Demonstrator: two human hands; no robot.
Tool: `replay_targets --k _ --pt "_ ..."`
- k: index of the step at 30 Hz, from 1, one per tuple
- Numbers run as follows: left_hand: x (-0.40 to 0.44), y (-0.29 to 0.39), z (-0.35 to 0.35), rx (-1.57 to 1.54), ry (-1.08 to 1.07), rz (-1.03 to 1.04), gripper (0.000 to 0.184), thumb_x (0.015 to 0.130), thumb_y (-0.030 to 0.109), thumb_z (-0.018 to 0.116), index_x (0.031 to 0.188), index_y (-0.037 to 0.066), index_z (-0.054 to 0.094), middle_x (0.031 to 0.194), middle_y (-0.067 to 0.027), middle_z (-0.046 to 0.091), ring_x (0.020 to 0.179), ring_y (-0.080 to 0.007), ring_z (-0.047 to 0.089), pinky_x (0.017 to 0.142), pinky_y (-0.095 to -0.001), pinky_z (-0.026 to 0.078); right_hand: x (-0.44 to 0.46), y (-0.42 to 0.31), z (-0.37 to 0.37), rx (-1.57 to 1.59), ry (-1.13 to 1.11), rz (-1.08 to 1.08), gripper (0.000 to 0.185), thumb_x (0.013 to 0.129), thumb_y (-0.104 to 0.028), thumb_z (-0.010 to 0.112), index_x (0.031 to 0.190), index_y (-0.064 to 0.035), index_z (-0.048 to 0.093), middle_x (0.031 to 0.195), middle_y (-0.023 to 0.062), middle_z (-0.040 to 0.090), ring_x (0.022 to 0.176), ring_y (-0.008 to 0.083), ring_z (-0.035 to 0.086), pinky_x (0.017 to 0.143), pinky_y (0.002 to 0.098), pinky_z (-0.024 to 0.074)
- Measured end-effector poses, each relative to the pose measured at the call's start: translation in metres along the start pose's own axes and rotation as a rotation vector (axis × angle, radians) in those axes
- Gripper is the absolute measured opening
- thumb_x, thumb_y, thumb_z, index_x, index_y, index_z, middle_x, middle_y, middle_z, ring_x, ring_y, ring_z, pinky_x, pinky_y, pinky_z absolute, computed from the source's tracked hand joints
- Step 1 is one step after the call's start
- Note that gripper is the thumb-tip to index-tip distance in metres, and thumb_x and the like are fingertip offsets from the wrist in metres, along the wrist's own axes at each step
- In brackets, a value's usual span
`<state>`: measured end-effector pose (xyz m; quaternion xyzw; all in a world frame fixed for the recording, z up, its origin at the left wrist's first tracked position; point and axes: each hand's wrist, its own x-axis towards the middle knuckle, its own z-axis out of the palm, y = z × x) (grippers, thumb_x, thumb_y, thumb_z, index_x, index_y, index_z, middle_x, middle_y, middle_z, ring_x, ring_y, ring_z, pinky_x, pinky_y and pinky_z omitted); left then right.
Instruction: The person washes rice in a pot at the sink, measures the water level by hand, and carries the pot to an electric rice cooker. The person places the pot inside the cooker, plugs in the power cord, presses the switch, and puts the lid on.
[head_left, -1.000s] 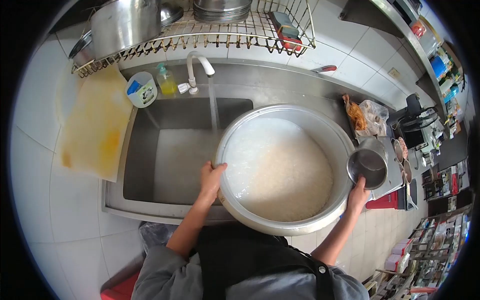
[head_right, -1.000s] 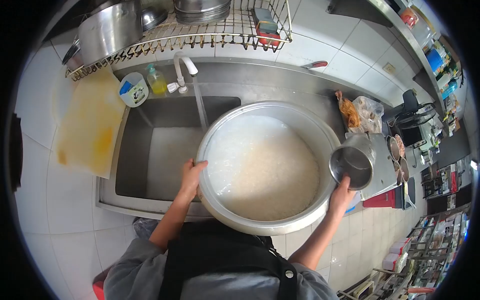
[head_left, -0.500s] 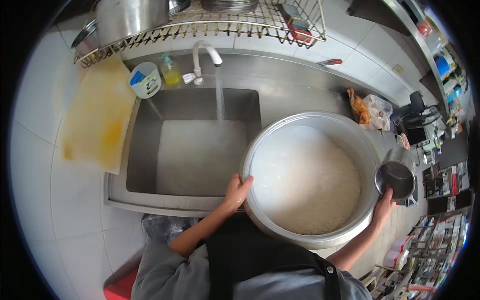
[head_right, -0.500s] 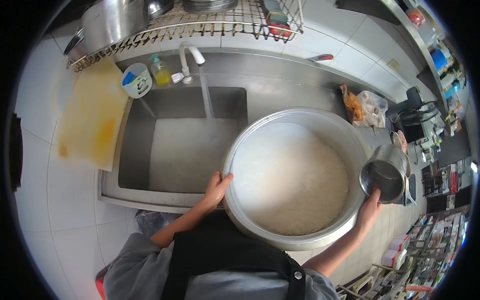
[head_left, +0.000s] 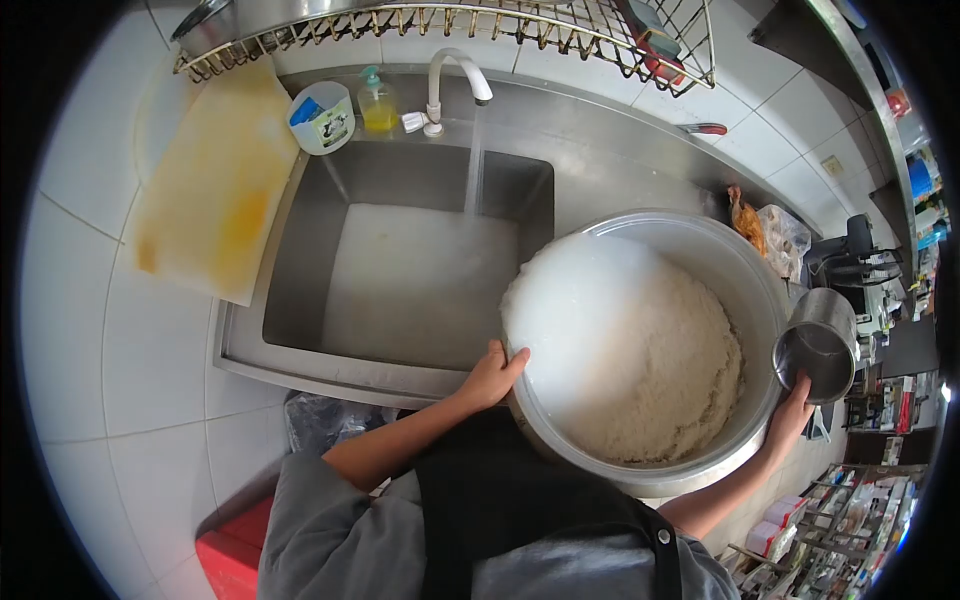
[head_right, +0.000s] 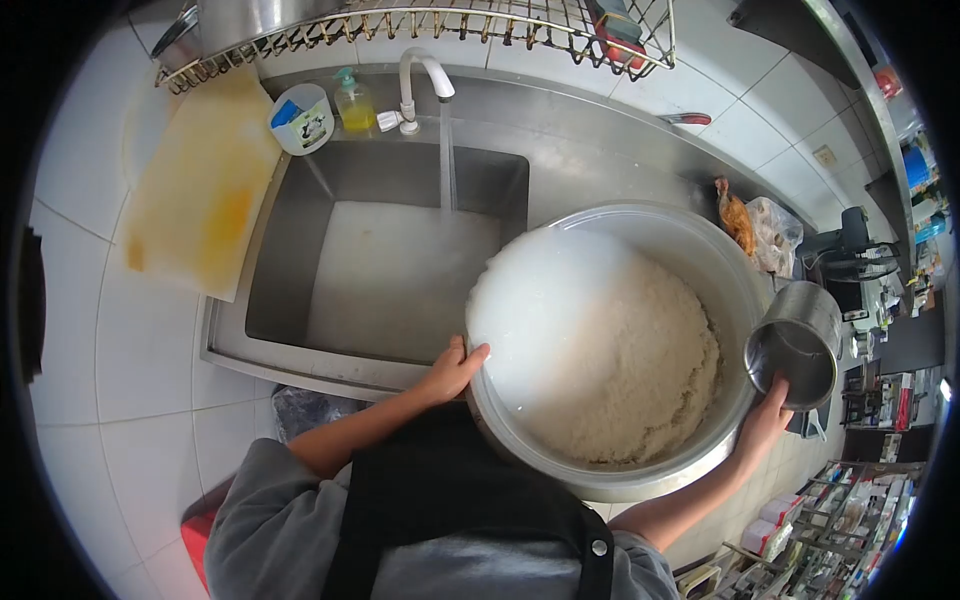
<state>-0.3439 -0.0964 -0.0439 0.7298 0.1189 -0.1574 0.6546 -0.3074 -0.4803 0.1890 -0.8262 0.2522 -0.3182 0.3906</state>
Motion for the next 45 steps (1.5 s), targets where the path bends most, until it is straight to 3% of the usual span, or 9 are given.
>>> replay_targets --k 12,15,19,24,28,30,38,42,45 --pt "0.003 -0.008 -0.009 0.074 -0.082 0.001 0.07 0.091 0.052 0.047 0.111 -0.014 0.038 0.103 -0.034 0.058 0.099 -0.0395 0.061 0.088 -0.0414 0.045 -0.004 -0.023 0.01 0.006 -0.002 0.009 0.057 0.09 -0.038 0.055 0.126 0.0055 0.051 0.126 0.012 0.056 0.116 0.0201 0.049 0.101 0.0312 0.0318" --pt "0.019 -0.006 -0.011 0.062 -0.106 -0.016 0.077 0.091 0.053 0.047 0.123 -0.016 0.033 0.119 -0.0346 0.052 0.113 -0.0383 0.054 0.096 -0.0407 0.041 0.002 -0.013 0.008 0.042 -0.026 -0.007 0.056 0.09 -0.037 0.055 0.126 0.0065 0.051 0.125 0.0125 0.056 0.116 0.0195 0.05 0.101 0.0309 0.032" --pt "0.077 0.024 -0.023 -0.127 -0.143 0.121 0.08 0.095 0.054 0.038 0.143 -0.007 0.017 0.146 -0.0239 0.028 0.137 -0.0322 0.024 0.112 -0.0374 0.02 0.004 -0.011 0.007 0.047 -0.048 -0.03 0.055 0.091 -0.035 0.056 0.126 0.0065 0.051 0.126 0.0127 0.056 0.115 0.0188 0.05 0.101 0.0307 0.0324" --pt "0.153 0.039 -0.015 0.123 -0.207 0.283 0.075 0.098 0.051 0.031 0.145 -0.005 0.015 0.153 -0.022 0.011 0.143 -0.0297 0.008 0.115 -0.0362 0.011 0.007 -0.004 0.007 0.122 -0.074 -0.088 0.053 0.091 -0.034 0.056 0.125 0.0063 0.052 0.126 0.0123 0.056 0.115 0.0188 0.05 0.1 0.0304 0.0333" --pt "0.166 0.062 -0.009 0.178 -0.177 0.279 0.072 0.096 0.049 0.037 0.145 -0.002 0.019 0.152 -0.0234 0.013 0.142 -0.0356 0.01 0.114 -0.0403 0.016 -0.005 -0.021 0.012 0.025 -0.009 -0.034 0.052 0.092 -0.034 0.054 0.127 0.0036 0.051 0.127 0.0123 0.055 0.116 0.0195 0.049 0.101 0.0314 0.033" --pt "0.162 0.084 -0.002 0.526 -0.142 0.183 0.081 0.094 0.054 0.038 0.145 -0.004 0.014 0.152 -0.0244 0.008 0.143 -0.0329 0.003 0.115 -0.0393 0.009 -0.003 -0.016 0.012 0.103 -0.041 -0.038 0.052 0.092 -0.034 0.054 0.128 0.0024 0.051 0.128 0.0121 0.055 0.117 0.0201 0.049 0.101 0.0317 0.033" --pt "0.041 0.261 0.081 0.244 -0.443 1.209 0.102 0.081 0.039 0.069 0.148 0.006 0.0 0.15 -0.0256 0.014 0.139 -0.039 0.019 0.113 -0.0434 0.023 -0.016 -0.044 0.018 0.045 -0.037 -0.008 0.051 0.094 -0.031 0.052 0.13 0.0041 0.048 0.129 0.013 0.053 0.118 0.0197 0.048 0.102 0.0312 0.0327" --pt "0.049 0.297 0.13 0.021 -0.51 1.232 0.103 0.081 0.035 0.07 0.148 0.008 -0.004 0.15 -0.0252 0.013 0.138 -0.04 0.021 0.113 -0.0425 0.023 -0.01 -0.035 0.018 0.123 -0.087 -0.048 0.048 0.093 -0.029 0.053 0.13 0.0021 0.049 0.128 0.0135 0.054 0.117 0.0212 0.05 0.101 0.0337 0.0342" --pt "0.064 0.315 0.151 -0.129 -0.584 1.261 0.083 0.085 0.01 0.058 0.149 0.013 0.006 0.149 -0.0244 0.017 0.137 -0.0395 0.024 0.112 -0.041 0.026 -0.02 -0.052 0.019 0.04 -0.073 -0.074 0.049 0.093 -0.029 0.056 0.129 0.0027 0.049 0.128 0.0132 0.055 0.116 0.0209 0.05 0.1 0.0333 0.0349"
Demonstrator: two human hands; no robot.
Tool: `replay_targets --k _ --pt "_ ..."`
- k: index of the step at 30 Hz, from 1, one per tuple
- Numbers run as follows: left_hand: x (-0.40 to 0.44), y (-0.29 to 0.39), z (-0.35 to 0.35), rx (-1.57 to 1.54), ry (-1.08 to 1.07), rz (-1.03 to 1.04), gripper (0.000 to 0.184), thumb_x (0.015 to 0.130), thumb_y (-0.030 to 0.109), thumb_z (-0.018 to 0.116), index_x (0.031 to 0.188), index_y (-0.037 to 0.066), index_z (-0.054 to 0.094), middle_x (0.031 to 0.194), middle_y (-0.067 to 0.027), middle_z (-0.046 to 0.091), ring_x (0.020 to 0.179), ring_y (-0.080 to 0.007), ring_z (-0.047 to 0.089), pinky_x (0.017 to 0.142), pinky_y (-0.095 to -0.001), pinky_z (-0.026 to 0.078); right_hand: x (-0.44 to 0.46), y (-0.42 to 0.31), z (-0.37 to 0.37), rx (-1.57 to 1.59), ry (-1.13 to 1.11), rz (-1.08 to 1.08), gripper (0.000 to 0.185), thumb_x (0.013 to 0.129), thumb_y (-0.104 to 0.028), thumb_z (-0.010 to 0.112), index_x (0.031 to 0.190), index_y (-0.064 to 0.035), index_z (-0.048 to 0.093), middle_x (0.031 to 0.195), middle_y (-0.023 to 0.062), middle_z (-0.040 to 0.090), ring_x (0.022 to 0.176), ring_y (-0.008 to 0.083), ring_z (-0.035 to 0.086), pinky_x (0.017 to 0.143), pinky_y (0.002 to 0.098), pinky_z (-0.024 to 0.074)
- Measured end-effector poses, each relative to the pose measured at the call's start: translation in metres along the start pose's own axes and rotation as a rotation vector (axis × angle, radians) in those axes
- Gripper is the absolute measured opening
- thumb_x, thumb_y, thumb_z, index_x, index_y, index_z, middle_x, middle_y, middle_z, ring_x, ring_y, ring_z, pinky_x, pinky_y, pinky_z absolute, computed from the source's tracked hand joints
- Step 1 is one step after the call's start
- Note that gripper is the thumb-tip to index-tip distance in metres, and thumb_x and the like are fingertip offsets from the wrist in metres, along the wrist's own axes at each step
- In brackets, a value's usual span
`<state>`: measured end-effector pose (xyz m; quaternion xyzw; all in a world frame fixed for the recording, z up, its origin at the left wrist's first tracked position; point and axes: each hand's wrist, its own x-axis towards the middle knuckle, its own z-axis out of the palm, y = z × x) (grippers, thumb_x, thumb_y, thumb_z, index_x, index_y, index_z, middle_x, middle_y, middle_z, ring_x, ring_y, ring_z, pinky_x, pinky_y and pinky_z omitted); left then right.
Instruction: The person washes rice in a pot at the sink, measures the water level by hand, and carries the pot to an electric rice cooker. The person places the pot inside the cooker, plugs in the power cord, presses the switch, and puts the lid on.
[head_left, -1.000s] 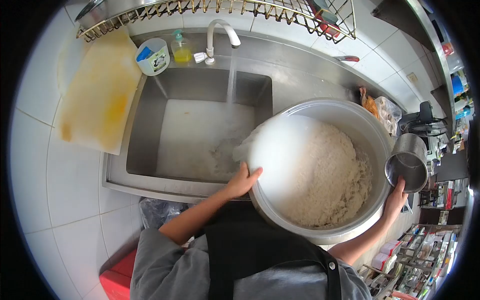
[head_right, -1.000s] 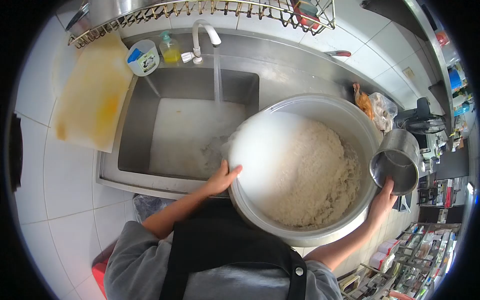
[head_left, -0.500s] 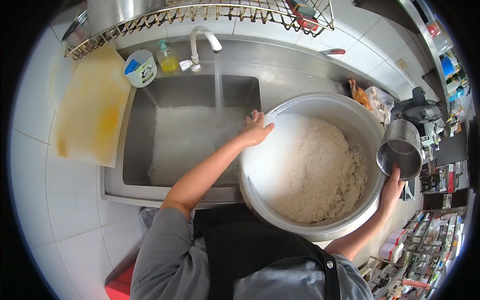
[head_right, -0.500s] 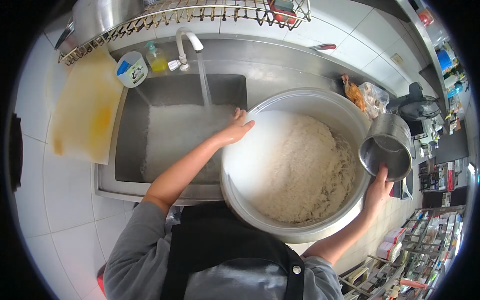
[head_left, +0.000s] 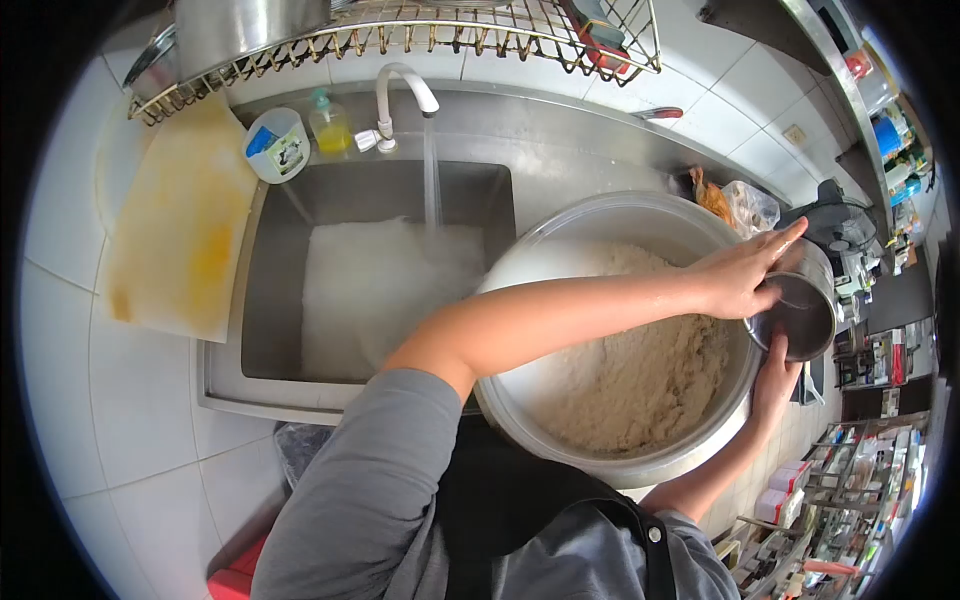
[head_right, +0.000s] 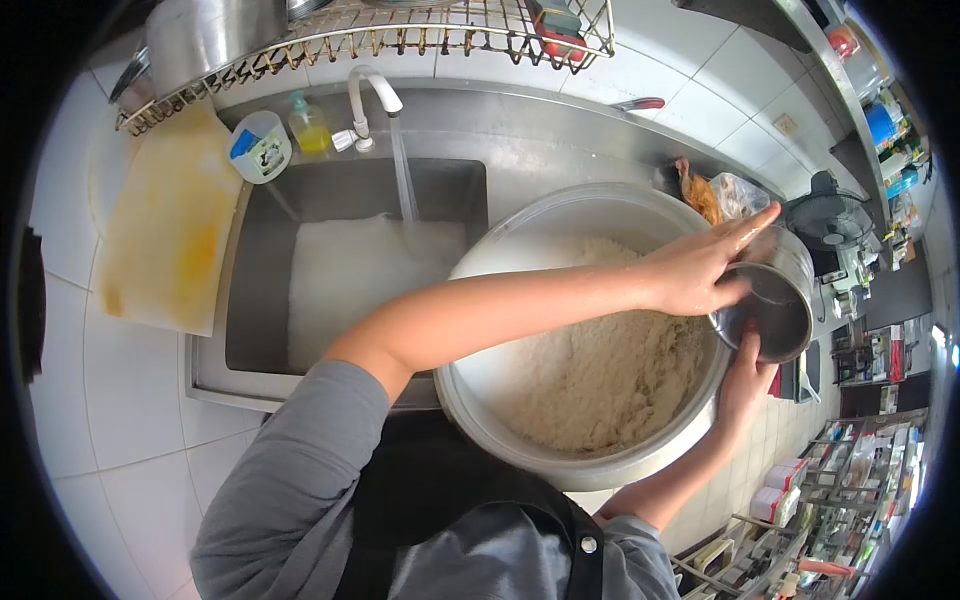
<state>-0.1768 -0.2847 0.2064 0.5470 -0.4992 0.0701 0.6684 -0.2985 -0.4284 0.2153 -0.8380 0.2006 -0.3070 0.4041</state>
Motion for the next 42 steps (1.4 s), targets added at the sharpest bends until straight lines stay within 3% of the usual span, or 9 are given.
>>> replay_targets --k 3,5,8,9,12,15,20,30,42 --pt "0.006 -0.002 -0.008 0.062 -0.059 -0.161 0.07 0.085 -0.002 0.048 0.147 0.013 0.019 0.144 -0.0232 0.027 0.132 -0.0381 0.033 0.11 -0.0401 0.03 0.001 -0.006 0.001 -0.022 -0.022 -0.041 0.051 0.091 -0.032 0.061 0.126 0.0032 0.052 0.123 0.0131 0.058 0.11 0.0193 0.053 0.096 0.0307 0.0379" --pt "-0.002 -0.011 -0.02 0.044 0.165 -0.173 0.064 0.08 -0.011 0.039 0.141 0.01 0.035 0.141 -0.02 0.033 0.124 -0.0325 0.041 0.109 -0.037 0.031 0.008 0.0 -0.007 0.004 -0.287 0.064 0.052 0.09 -0.032 0.063 0.127 0.0029 0.053 0.116 0.0129 0.062 0.103 0.016 0.057 0.092 0.0274 0.0406" --pt "-0.042 -0.017 -0.096 0.271 0.429 0.01 0.063 0.074 -0.004 0.039 0.137 0.006 0.04 0.138 -0.0152 0.041 0.128 -0.0286 0.038 0.111 -0.0343 0.025 -0.004 -0.008 -0.001 0.108 -0.209 0.02 0.054 0.089 -0.028 0.065 0.129 0.0045 0.05 0.111 0.013 0.064 0.098 0.0126 0.058 0.088 0.0247 0.0421" --pt "-0.059 -0.028 -0.129 0.482 0.488 -0.048 0.063 0.075 -0.001 0.038 0.137 0.008 0.039 0.134 -0.0118 0.046 0.124 -0.0258 0.042 0.109 -0.0339 0.028 -0.004 -0.005 -0.001 0.105 -0.219 0.022 0.056 0.088 -0.027 0.066 0.13 0.0053 0.049 0.111 0.0134 0.064 0.098 0.0125 0.058 0.088 0.0247 0.0421" --pt "-0.125 -0.032 -0.2 -0.184 0.794 -0.538 0.053 0.083 0.005 0.041 0.136 0.008 0.035 0.122 -0.0154 0.049 0.106 -0.0253 0.056 0.086 -0.0356 0.051 -0.001 0.001 -0.004 0.07 -0.203 0.04 0.055 0.088 -0.023 0.066 0.13 0.006 0.048 0.111 0.0136 0.064 0.096 0.0124 0.059 0.086 0.0238 0.0433" --pt "-0.184 -0.038 -0.247 -0.077 0.931 -0.897 0.066 0.081 0.021 0.05 0.139 0.007 0.021 0.13 -0.0224 0.04 0.11 -0.0351 0.053 0.078 -0.0477 0.057 0.002 0.001 -0.002 0.11 -0.226 0.054 0.053 0.088 -0.021 0.065 0.131 0.0058 0.048 0.11 0.0137 0.064 0.094 0.0121 0.059 0.085 0.0235 0.0443" --pt "-0.272 -0.099 -0.318 -0.377 1.042 -1.104 0.073 0.079 0.015 0.054 0.138 0.008 0.013 0.139 -0.0219 0.025 0.116 -0.0362 0.046 0.079 -0.0497 0.058 0.005 -0.008 0.007 0.142 -0.235 0.008 0.051 0.088 -0.019 0.065 0.13 0.0059 0.049 0.106 0.0117 0.065 0.092 0.0104 0.059 0.082 0.022 0.0447" --pt "-0.307 -0.122 -0.332 -0.441 1.191 -0.973 0.056 0.089 0.015 0.051 0.134 0.007 0.02 0.138 -0.02 0.025 0.114 -0.0363 0.047 0.083 -0.0521 0.056 0.018 -0.02 0.015 0.05 -0.298 -0.044 0.051 0.088 -0.02 0.064 0.13 0.0048 0.05 0.106 0.0102 0.065 0.089 0.0097 0.059 0.081 0.0222 0.0452" --pt "-0.302 -0.131 -0.328 -0.577 1.182 -0.874 0.042 0.089 0.014 0.052 0.123 0.002 0.03 0.112 -0.0227 0.048 0.083 -0.0364 0.061 0.082 -0.055 0.055 0.01 -0.046 0.029 0.018 -0.285 -0.036 0.052 0.087 -0.022 0.066 0.129 0.005 0.05 0.107 0.0113 0.065 0.09 0.0097 0.06 0.081 0.0223 0.0455"
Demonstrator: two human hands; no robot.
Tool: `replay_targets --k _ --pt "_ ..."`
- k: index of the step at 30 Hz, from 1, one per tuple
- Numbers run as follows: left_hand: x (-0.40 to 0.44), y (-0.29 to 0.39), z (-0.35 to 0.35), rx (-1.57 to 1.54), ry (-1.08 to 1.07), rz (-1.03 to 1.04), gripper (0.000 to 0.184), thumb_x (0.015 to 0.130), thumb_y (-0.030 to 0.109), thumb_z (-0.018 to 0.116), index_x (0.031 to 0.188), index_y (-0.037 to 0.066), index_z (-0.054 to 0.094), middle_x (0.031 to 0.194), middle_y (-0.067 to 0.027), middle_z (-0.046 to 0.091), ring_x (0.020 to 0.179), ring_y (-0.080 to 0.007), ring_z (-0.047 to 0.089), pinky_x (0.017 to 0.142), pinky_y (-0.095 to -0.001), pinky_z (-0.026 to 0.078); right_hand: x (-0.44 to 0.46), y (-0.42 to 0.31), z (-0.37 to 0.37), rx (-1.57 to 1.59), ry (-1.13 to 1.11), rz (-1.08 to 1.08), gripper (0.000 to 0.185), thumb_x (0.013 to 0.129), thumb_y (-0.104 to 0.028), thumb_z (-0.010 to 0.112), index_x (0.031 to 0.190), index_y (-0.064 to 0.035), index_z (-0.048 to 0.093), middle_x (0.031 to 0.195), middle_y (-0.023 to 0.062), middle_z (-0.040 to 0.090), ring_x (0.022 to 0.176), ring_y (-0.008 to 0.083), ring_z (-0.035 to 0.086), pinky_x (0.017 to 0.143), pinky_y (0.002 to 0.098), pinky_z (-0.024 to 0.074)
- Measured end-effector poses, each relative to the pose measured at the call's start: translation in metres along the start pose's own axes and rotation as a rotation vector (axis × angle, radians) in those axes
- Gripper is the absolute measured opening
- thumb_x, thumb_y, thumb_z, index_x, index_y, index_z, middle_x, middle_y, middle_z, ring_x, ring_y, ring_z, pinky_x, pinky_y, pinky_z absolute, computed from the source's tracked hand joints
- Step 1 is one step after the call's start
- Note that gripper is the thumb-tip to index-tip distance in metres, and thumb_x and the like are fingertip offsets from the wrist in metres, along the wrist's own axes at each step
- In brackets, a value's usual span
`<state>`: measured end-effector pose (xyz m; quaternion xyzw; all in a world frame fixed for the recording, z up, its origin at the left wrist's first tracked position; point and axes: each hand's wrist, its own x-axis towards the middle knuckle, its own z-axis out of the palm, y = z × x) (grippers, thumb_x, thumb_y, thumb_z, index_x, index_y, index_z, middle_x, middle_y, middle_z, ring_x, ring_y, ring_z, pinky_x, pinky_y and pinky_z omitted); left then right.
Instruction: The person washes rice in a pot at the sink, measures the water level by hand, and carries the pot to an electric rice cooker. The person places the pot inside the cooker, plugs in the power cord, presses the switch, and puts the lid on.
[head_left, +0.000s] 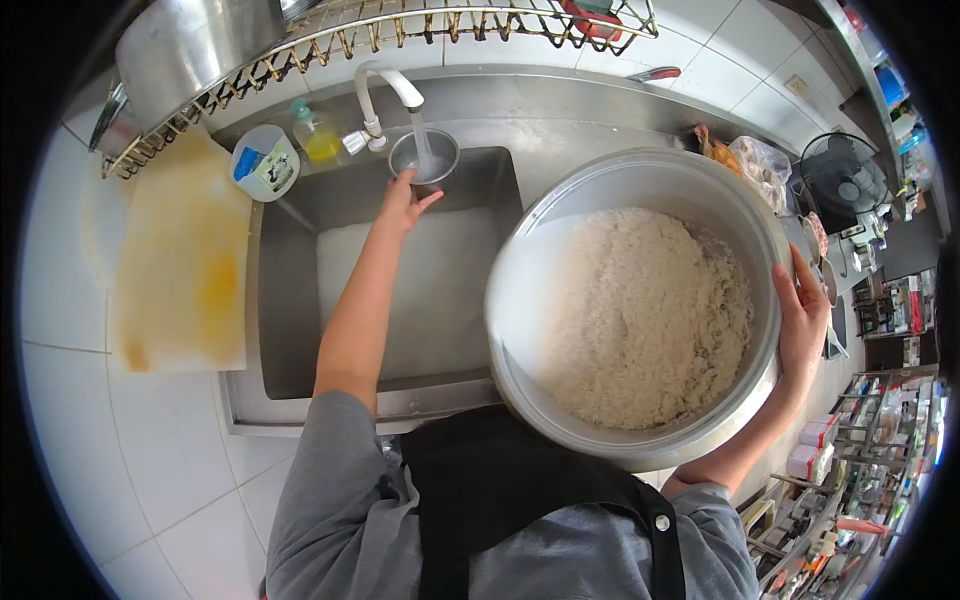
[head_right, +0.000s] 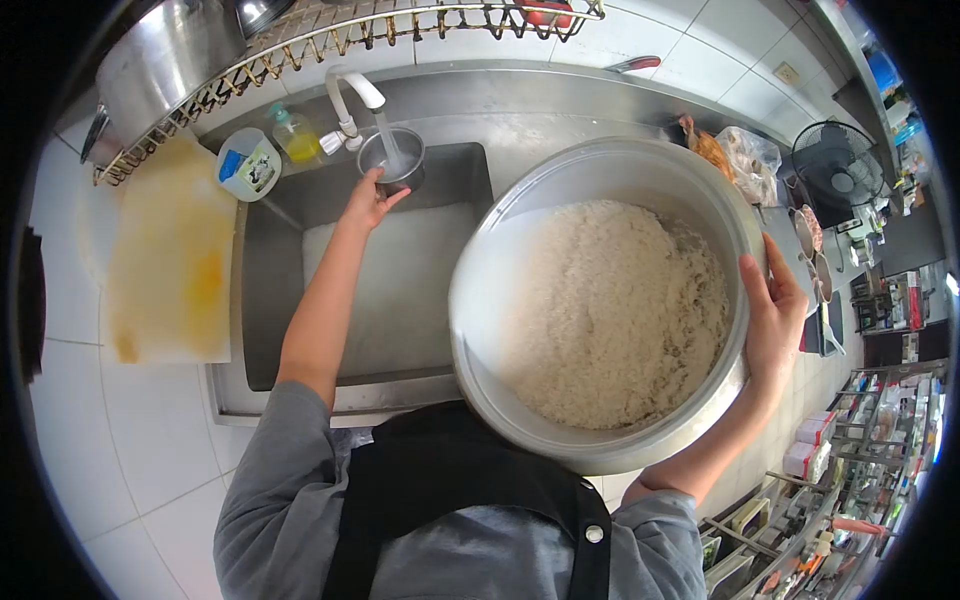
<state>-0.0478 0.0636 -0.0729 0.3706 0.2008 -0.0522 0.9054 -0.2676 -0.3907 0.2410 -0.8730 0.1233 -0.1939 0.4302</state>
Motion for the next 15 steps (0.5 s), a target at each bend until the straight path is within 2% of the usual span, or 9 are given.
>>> replay_targets --k 6,12,15 --pt "0.002 -0.005 -0.003 0.003 -0.003 0.007 0.046 0.088 0.014 0.053 0.125 0.003 0.027 0.116 -0.0213 0.046 0.086 -0.0367 0.06 0.082 -0.0552 0.055 0.0 -0.003 0.004 -0.021 -0.003 -0.003 0.051 0.088 -0.021 0.066 0.129 0.0049 0.05 0.106 0.011 0.065 0.088 0.0092 0.06 0.079 0.0221 0.0464" --pt "0.002 -0.013 -0.009 0.088 -0.007 0.021 0.053 0.086 0.015 0.055 0.13 0.006 0.025 0.127 -0.0188 0.037 0.088 -0.0374 0.059 0.082 -0.0539 0.055 -0.004 -0.01 0.007 -0.052 0.012 0.002 0.05 0.088 -0.021 0.066 0.128 0.0041 0.051 0.105 0.0113 0.065 0.088 0.0089 0.06 0.079 0.0223 0.0464" --pt "-0.001 -0.018 -0.009 0.064 0.053 0.026 0.053 0.086 0.015 0.056 0.13 0.007 0.027 0.13 -0.0178 0.035 0.093 -0.0377 0.058 0.082 -0.0534 0.055 -0.003 -0.007 0.007 -0.028 0.01 -0.016 0.051 0.088 -0.022 0.066 0.129 0.0036 0.051 0.105 0.0111 0.066 0.087 0.0089 0.059 0.079 0.0222 0.0463"
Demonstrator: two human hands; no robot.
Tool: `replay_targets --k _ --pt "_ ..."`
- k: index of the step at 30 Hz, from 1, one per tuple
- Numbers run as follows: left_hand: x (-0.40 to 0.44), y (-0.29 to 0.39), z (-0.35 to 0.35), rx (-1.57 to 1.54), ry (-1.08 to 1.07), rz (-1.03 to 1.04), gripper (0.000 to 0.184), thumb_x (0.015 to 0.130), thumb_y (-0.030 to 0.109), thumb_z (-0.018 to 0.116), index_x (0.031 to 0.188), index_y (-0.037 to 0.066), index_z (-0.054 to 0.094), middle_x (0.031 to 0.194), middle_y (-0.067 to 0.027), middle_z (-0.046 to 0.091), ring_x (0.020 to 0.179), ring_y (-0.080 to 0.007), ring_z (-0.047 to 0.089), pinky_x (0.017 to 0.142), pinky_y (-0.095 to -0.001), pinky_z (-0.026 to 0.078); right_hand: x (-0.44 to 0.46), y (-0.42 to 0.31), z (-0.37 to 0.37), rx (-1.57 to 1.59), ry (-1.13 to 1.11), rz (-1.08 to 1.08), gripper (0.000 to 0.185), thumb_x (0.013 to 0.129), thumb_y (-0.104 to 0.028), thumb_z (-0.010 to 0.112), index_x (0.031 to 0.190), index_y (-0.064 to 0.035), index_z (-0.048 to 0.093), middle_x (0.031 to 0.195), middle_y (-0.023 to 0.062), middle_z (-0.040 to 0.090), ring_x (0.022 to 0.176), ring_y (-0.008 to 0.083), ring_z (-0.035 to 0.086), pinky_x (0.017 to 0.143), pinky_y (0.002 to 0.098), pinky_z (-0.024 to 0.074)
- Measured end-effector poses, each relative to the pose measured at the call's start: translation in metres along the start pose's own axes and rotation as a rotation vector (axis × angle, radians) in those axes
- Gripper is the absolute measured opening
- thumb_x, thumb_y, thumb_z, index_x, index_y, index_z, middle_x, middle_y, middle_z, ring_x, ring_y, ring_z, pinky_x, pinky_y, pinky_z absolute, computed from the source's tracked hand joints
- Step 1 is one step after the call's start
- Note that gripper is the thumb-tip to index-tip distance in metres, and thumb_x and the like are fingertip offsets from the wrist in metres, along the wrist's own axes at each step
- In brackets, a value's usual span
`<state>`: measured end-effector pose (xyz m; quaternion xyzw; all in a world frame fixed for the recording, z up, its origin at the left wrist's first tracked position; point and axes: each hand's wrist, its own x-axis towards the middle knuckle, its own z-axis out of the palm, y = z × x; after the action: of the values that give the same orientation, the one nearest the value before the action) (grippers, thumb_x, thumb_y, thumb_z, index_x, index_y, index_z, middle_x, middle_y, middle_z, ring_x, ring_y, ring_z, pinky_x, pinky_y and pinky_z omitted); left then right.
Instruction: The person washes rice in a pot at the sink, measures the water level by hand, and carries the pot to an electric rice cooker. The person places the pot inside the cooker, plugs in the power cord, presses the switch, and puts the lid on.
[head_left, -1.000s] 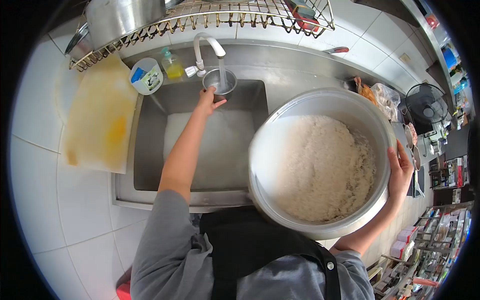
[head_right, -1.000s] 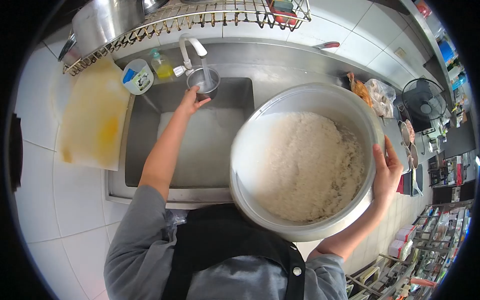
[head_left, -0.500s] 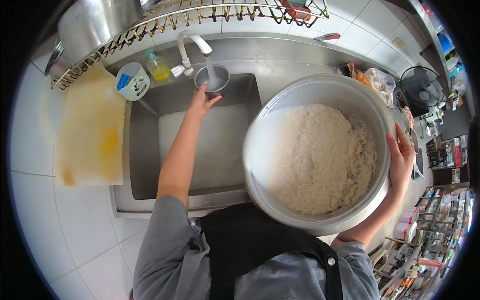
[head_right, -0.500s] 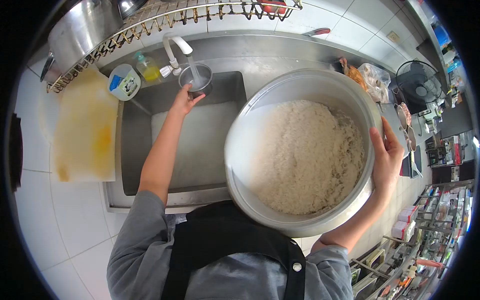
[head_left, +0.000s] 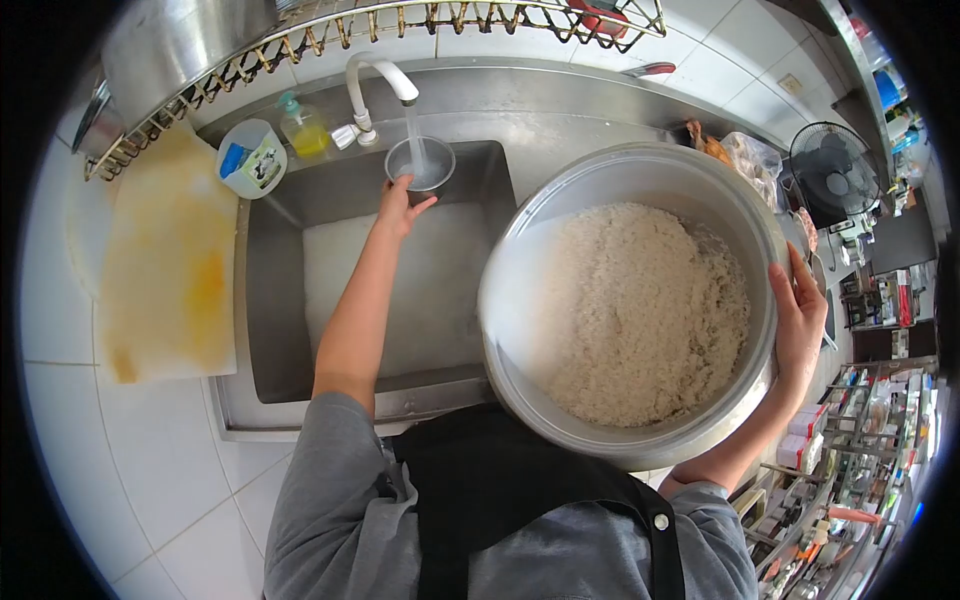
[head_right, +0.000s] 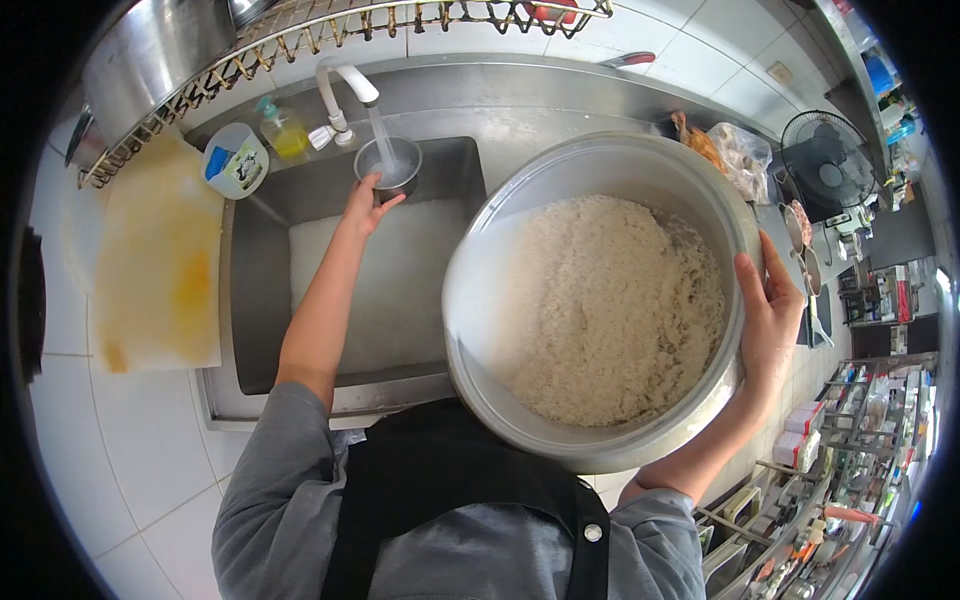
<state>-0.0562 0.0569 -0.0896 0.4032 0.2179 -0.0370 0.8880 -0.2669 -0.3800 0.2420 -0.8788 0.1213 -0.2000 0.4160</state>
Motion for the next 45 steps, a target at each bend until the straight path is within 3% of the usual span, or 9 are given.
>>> replay_targets --k 6,17,36,45 --pt "0.001 -0.005 -0.005 0.023 0.07 0.015 0.053 0.085 0.014 0.056 0.13 0.008 0.028 0.131 -0.0165 0.035 0.104 -0.038 0.054 0.08 -0.0513 0.057 -0.003 -0.009 0.002 -0.131 0.009 -0.034 0.051 0.088 -0.023 0.065 0.129 0.0043 0.051 0.105 0.0117 0.065 0.087 0.0088 0.059 0.078 0.0215 0.0458" --pt "-0.007 -0.008 -0.013 0.006 0.061 -0.01 0.058 0.086 0.012 0.054 0.136 0.01 0.024 0.137 -0.017 0.032 0.12 -0.036 0.043 0.081 -0.0509 0.057 -0.002 -0.008 0.005 -0.078 -0.006 -0.031 0.052 0.088 -0.024 0.066 0.129 0.004 0.051 0.104 0.0111 0.065 0.085 0.0081 0.059 0.076 0.0211 0.0462" --pt "-0.006 -0.018 -0.035 -0.033 0.053 -0.013 0.065 0.085 0.012 0.056 0.138 0.012 0.018 0.138 -0.0178 0.029 0.122 -0.0364 0.041 0.083 -0.0501 0.056 -0.007 -0.018 0.01 -0.125 0.01 -0.06 0.051 0.088 -0.025 0.066 0.128 0.0032 0.052 0.1 0.0114 0.067 0.082 0.0081 0.06 0.073 0.0211 0.0469" --pt "-0.005 -0.025 -0.042 -0.048 0.079 0.012 0.066 0.084 0.012 0.058 0.137 0.015 0.02 0.132 -0.0183 0.038 0.103 -0.0377 0.055 0.082 -0.0486 0.057 -0.018 -0.009 0.005 -0.003 0.027 -0.009 0.051 0.088 -0.021 0.066 0.13 0.003 0.05 0.103 0.01 0.066 0.084 0.0077 0.059 0.075 0.0208 0.0468"
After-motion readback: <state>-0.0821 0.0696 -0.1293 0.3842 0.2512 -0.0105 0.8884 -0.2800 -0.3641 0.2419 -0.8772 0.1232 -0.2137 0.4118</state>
